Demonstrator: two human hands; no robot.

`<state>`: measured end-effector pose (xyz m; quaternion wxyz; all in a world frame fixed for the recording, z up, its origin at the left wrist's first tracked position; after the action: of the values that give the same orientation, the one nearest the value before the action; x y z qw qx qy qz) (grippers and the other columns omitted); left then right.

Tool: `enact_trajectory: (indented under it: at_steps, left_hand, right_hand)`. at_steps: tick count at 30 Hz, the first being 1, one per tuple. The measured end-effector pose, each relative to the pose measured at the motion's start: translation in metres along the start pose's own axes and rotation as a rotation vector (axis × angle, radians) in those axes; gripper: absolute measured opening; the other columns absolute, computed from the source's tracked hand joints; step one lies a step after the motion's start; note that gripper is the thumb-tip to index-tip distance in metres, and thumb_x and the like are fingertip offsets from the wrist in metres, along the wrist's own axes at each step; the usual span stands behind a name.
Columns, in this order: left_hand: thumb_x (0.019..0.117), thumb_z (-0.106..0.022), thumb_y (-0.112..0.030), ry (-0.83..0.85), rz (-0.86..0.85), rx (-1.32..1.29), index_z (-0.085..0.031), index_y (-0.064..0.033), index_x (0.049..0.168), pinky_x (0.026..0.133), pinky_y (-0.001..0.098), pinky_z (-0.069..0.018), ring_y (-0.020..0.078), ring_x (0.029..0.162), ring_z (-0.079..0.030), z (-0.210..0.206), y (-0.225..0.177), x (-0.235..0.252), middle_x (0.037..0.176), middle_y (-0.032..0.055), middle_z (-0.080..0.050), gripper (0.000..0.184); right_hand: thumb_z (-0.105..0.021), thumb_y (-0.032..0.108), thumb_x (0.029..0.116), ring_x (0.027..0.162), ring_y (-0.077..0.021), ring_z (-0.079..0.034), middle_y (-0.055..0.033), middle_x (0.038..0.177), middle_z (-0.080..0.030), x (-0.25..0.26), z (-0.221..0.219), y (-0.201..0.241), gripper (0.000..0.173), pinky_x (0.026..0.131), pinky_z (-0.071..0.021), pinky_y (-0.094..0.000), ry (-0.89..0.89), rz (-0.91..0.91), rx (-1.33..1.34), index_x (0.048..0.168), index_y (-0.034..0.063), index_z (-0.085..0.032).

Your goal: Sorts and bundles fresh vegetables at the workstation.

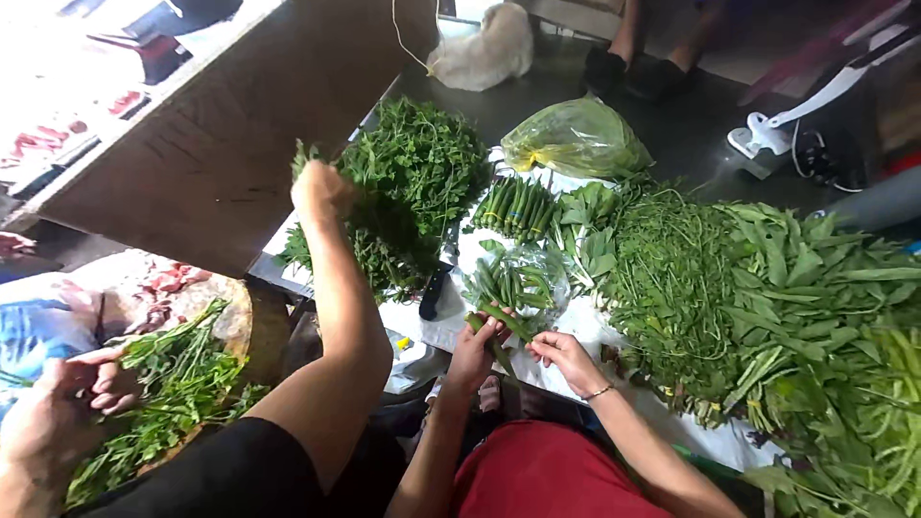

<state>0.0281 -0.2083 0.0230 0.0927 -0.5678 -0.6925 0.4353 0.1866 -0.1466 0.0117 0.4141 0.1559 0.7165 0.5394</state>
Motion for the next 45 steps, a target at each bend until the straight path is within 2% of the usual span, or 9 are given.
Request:
enact_trajectory:
  at_steps: [3, 8, 15, 21, 25, 29, 32, 35, 45]
  left_hand:
    - [0.1066, -0.039, -0.004, 0.060, -0.018, 0.004, -0.045, 0.0059, 0.139, 0.098, 0.0428, -0.0557, 0.0279, 0.112, -0.069, -0.004, 0.000, 0.001, 0.122, 0.0191, -0.070, 0.035]
    - [0.1023, -0.044, -0.005, 0.085, -0.168, 0.110, -0.056, 0.0034, 0.118, 0.095, 0.0455, -0.0578, 0.0262, 0.098, -0.072, 0.001, -0.019, -0.010, 0.100, 0.0129, -0.073, 0.022]
    - [0.1001, -0.048, -0.003, -0.064, -0.231, 0.229, -0.058, 0.0021, 0.118, 0.084, 0.0429, -0.0616, 0.0225, 0.083, -0.072, 0.029, -0.047, -0.027, 0.090, 0.0085, -0.071, 0.022]
    - [0.1041, -0.042, -0.003, -0.137, -0.102, 0.109, -0.054, 0.0012, 0.122, 0.079, 0.0432, -0.0616, 0.0234, 0.081, -0.071, 0.031, -0.036, -0.026, 0.087, 0.0099, -0.068, 0.022]
    - [0.1055, -0.040, -0.004, -0.082, -0.041, -0.010, -0.051, -0.0002, 0.125, 0.084, 0.0443, -0.0603, 0.0254, 0.090, -0.071, 0.024, -0.027, -0.024, 0.097, 0.0125, -0.070, 0.022]
    - [0.1045, -0.041, -0.008, 0.013, -0.040, -0.031, -0.048, -0.0020, 0.129, 0.089, 0.0451, -0.0586, 0.0253, 0.097, -0.070, 0.015, -0.020, -0.018, 0.103, 0.0118, -0.070, 0.026]
    - [0.1028, -0.049, -0.008, 0.040, -0.046, -0.081, -0.046, -0.0016, 0.134, 0.092, 0.0464, -0.0580, 0.0265, 0.100, -0.071, 0.006, -0.014, -0.012, 0.106, 0.0130, -0.070, 0.032]
    - [0.0961, -0.062, -0.010, 0.092, -0.070, -0.110, -0.046, -0.0018, 0.133, 0.093, 0.0460, -0.0580, 0.0266, 0.100, -0.071, -0.007, -0.011, -0.007, 0.107, 0.0129, -0.071, 0.041]
    - [0.0901, -0.069, -0.011, 0.096, -0.147, -0.022, -0.044, 0.0008, 0.136, 0.083, 0.0377, -0.0602, 0.0211, 0.096, -0.070, -0.032, -0.015, -0.002, 0.109, 0.0133, -0.070, 0.054]
  right_hand:
    - [-0.055, 0.007, 0.1030, 0.072, -0.0053, -0.063, -0.0014, 0.085, -0.069, -0.002, -0.013, -0.008, 0.017, 0.069, -0.0534, -0.0215, 0.082, -0.010, 0.052, 0.101, -0.0014, -0.069]
    - [-0.056, 0.014, 0.1037, 0.080, -0.0073, -0.065, -0.0070, 0.094, -0.071, 0.002, -0.027, 0.006, 0.024, 0.077, -0.0551, -0.0252, 0.264, 0.045, -0.231, 0.106, -0.0049, -0.070]
    - [-0.061, 0.009, 0.1006, 0.123, -0.0356, -0.062, -0.0199, 0.124, -0.069, 0.084, 0.004, 0.059, 0.026, 0.109, -0.0461, -0.0506, 0.005, 0.227, -1.045, 0.123, 0.0010, -0.072]
    - [-0.064, 0.005, 0.0954, 0.123, -0.0436, -0.059, -0.0235, 0.124, -0.066, 0.124, -0.016, 0.037, 0.032, 0.098, -0.0501, -0.0609, 0.136, 0.131, -1.359, 0.127, 0.0019, -0.065]
    - [-0.069, 0.013, 0.0954, 0.121, -0.0394, -0.062, -0.0199, 0.122, -0.069, 0.115, 0.000, 0.074, 0.028, 0.103, -0.0488, -0.0589, 0.054, 0.282, -1.201, 0.122, 0.0050, -0.072]
    - [-0.075, 0.010, 0.0928, 0.098, -0.0246, -0.071, -0.0149, 0.113, -0.072, 0.073, 0.028, 0.124, 0.017, 0.091, -0.0593, -0.0441, -0.145, 0.473, -0.675, 0.108, 0.0018, -0.074]
    - [-0.074, -0.004, 0.0878, 0.078, -0.0170, -0.073, -0.0105, 0.096, -0.073, 0.037, 0.026, 0.127, 0.017, 0.076, -0.0645, -0.0353, -0.172, 0.431, -0.118, 0.104, -0.0040, -0.069]
    - [-0.066, -0.009, 0.0891, 0.077, -0.0191, -0.073, -0.0103, 0.089, -0.072, 0.014, 0.003, 0.101, 0.013, 0.076, -0.0643, -0.0363, -0.130, 0.316, 0.260, 0.101, -0.0054, -0.065]
    - [-0.066, -0.012, 0.0901, 0.079, -0.0195, -0.071, -0.0138, 0.093, -0.069, -0.003, -0.029, 0.057, 0.015, 0.076, -0.0638, -0.0342, -0.210, 0.139, 0.474, 0.104, -0.0087, -0.061]
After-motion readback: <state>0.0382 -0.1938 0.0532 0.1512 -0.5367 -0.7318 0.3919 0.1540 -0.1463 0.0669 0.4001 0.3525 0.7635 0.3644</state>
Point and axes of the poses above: each hand's wrist, its own x-axis towards the middle knuckle, its own z-axis out of the back of the hand, y = z × x, the point moved 8 cm from there along x, towards the middle knuckle
